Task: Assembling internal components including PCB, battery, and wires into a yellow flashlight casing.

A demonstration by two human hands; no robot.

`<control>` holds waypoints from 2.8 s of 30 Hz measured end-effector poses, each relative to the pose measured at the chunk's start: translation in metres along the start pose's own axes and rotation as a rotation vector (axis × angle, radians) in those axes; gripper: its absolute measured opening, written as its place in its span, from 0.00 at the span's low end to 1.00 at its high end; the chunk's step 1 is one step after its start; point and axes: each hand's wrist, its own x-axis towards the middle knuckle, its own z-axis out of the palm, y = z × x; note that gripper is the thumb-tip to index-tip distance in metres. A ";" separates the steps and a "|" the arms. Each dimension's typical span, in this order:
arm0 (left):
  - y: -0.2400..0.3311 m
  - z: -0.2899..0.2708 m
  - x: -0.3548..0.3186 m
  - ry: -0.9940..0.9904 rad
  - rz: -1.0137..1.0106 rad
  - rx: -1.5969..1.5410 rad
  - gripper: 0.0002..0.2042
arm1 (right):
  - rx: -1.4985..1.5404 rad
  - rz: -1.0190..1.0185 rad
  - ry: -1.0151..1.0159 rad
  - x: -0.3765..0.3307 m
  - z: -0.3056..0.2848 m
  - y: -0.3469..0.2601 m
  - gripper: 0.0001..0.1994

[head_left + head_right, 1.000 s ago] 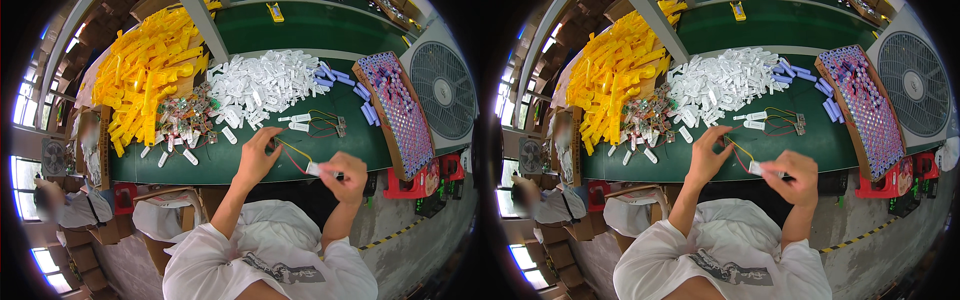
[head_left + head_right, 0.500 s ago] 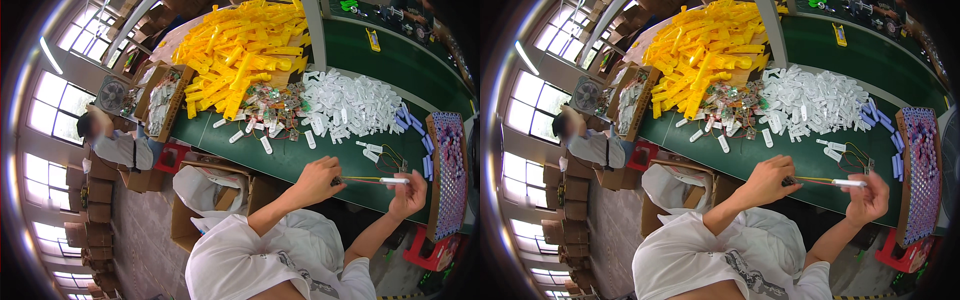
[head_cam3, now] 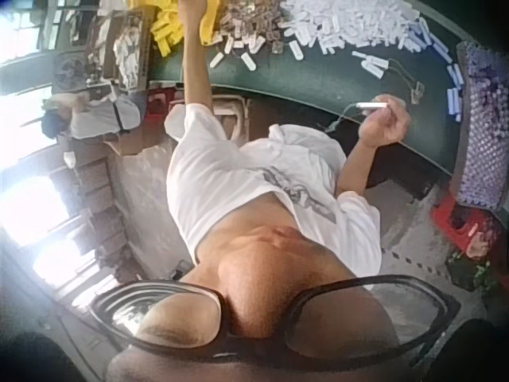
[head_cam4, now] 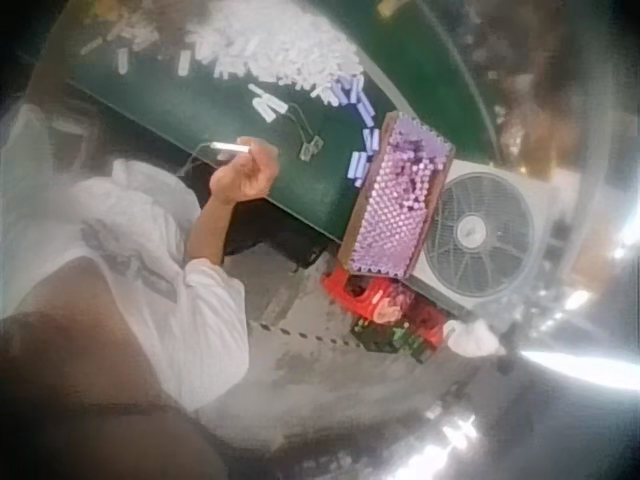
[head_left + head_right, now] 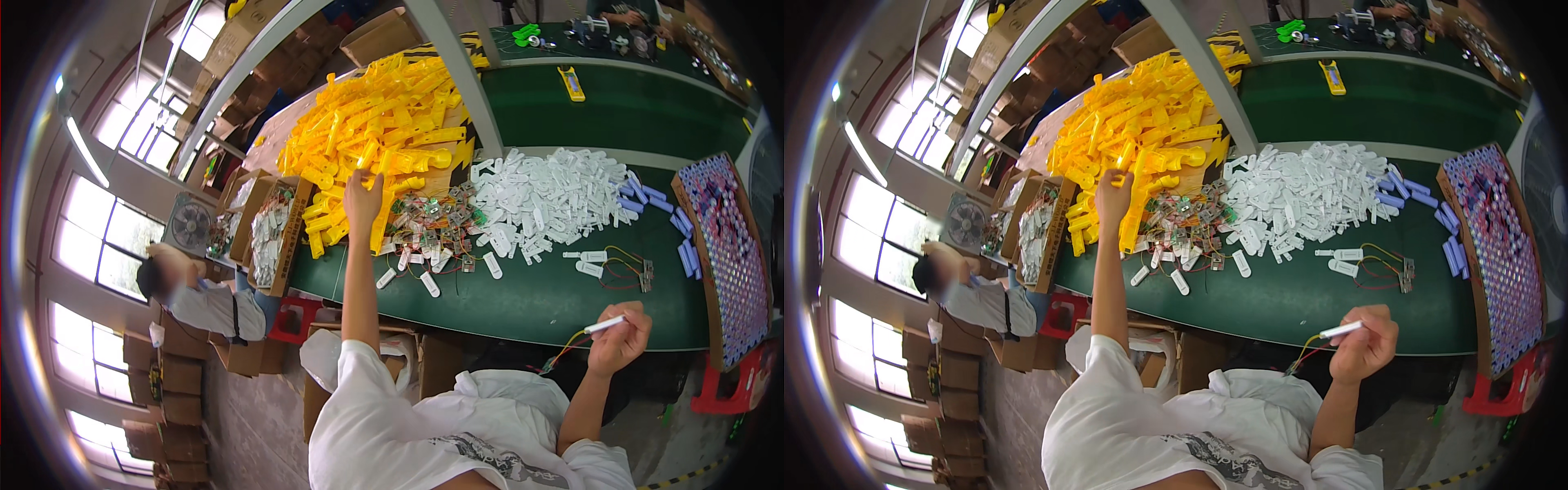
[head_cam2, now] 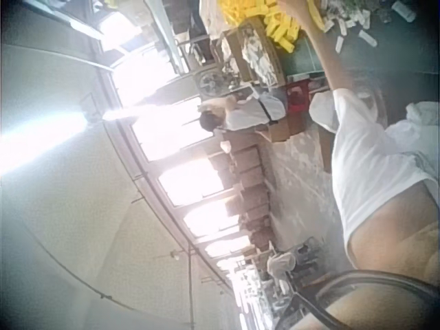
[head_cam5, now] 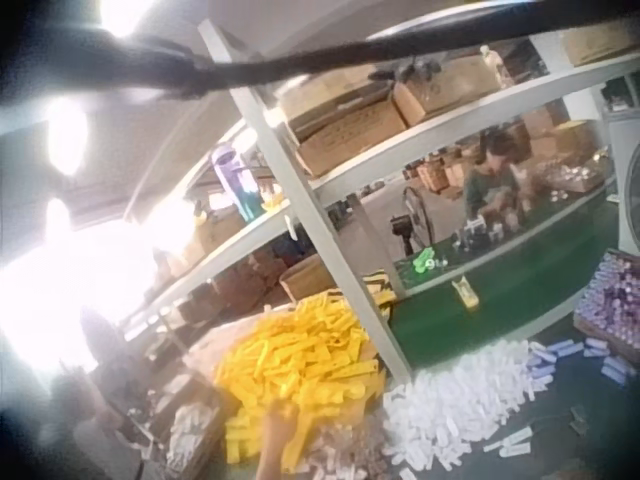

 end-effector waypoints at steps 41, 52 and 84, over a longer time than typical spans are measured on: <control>0.177 0.031 -0.109 -0.198 0.262 -0.915 0.15 | -0.198 0.474 -0.067 0.010 -0.015 0.026 0.11; 0.191 0.015 -0.171 -0.222 0.291 -0.976 0.11 | -0.608 0.407 -0.081 0.007 -0.003 0.030 0.14; 0.212 -0.039 -0.126 -1.175 0.614 -0.735 0.17 | -0.792 0.348 -0.405 0.044 -0.019 0.004 0.21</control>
